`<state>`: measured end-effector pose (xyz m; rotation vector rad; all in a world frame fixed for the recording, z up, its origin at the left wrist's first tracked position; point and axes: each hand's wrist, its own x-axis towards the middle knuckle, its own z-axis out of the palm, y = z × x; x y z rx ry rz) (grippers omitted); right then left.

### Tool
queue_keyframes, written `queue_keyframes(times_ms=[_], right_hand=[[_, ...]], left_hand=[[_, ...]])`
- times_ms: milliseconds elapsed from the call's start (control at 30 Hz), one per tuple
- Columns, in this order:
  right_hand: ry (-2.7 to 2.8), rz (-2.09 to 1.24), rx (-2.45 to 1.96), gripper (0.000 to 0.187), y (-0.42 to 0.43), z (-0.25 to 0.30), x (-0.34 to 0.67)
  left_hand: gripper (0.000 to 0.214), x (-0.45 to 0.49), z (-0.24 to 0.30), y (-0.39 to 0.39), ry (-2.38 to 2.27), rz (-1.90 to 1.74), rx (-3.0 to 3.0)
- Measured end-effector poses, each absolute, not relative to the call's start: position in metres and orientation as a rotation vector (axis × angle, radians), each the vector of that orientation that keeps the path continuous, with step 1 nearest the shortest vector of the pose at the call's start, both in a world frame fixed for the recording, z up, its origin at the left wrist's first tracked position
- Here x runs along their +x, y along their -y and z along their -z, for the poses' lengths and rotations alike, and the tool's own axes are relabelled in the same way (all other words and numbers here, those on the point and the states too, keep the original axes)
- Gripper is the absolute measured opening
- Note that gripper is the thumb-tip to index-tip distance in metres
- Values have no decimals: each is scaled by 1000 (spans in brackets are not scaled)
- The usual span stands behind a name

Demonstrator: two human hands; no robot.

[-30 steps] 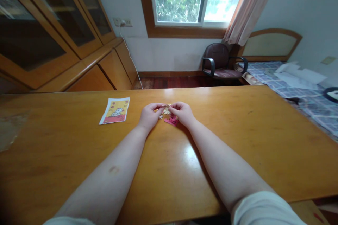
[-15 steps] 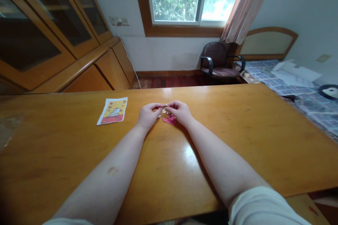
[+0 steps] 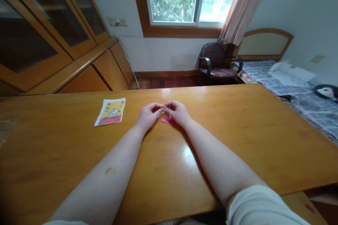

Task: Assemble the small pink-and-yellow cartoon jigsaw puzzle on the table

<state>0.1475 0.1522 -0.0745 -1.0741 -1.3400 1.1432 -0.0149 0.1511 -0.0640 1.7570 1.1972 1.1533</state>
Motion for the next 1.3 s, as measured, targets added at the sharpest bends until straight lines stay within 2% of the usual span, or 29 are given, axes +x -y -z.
queue_keyframes(times_ms=[167, 667, 900, 1100, 1300], right_hand=[[1304, -1170, -1025, 39, -154, 75, 145], [1350, -1100, -1060, 37, -156, 80, 146], [1334, -1111, -1030, 49, -155, 77, 147], [1301, -1007, -1101, 42, -158, 78, 150], [1286, -1067, -1024, 37, -157, 79, 150]], left_hand=[[15, -15, 67, -154, -1250, -1181, 1718], [14, -16, 63, -154, -1376, -1126, 1822], [18, -22, 67, -159, -1549, -1156, 1800], [24, -21, 70, -158, -1456, -947, 1989], [23, -19, 66, -155, -1311, -1015, 2051]])
